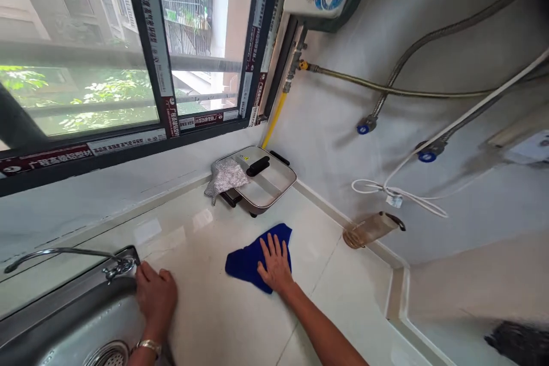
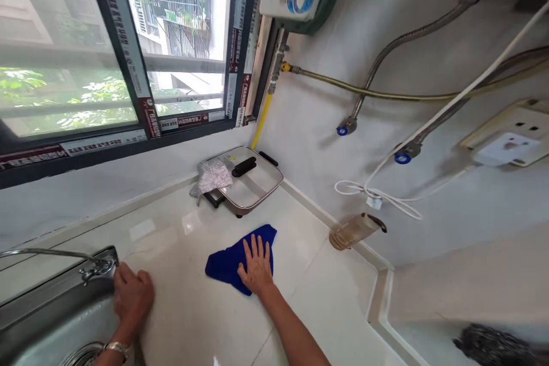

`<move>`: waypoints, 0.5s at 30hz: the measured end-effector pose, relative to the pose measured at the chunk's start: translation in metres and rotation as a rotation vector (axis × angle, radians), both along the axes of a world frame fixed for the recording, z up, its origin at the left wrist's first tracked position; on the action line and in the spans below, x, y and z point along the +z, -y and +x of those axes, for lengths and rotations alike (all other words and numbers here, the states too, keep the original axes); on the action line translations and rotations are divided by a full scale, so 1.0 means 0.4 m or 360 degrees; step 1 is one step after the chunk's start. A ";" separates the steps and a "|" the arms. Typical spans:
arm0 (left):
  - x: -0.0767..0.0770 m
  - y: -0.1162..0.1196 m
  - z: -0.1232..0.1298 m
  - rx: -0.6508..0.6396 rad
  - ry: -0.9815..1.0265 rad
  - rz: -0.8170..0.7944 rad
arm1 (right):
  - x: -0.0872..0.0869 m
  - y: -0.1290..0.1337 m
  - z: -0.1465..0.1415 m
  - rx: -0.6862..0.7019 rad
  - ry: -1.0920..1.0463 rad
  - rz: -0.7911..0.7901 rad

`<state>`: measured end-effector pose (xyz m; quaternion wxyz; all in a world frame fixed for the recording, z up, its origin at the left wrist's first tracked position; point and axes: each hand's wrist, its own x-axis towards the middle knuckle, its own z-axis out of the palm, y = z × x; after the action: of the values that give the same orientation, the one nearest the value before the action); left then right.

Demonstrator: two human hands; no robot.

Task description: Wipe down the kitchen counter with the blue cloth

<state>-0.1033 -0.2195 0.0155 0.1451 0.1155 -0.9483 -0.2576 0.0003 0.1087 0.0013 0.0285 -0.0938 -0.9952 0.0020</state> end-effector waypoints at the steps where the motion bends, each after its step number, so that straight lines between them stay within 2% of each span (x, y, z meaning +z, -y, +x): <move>1: -0.004 0.002 0.000 -0.0003 -0.0029 0.0004 | -0.005 0.021 0.025 -0.0003 -0.0017 -0.0003; 8: 0.000 0.000 -0.001 0.0042 -0.0119 0.0074 | -0.015 0.137 0.200 -0.0029 -0.0106 -0.0117; 15: 0.011 -0.003 -0.006 0.0052 -0.0136 0.0090 | -0.005 0.201 0.372 -0.0167 -0.0112 -0.0193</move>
<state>-0.1055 -0.2181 0.0198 0.1865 0.1237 -0.9316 -0.2865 0.1489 0.0282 -0.0007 0.0578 -0.1472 -0.9853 0.0639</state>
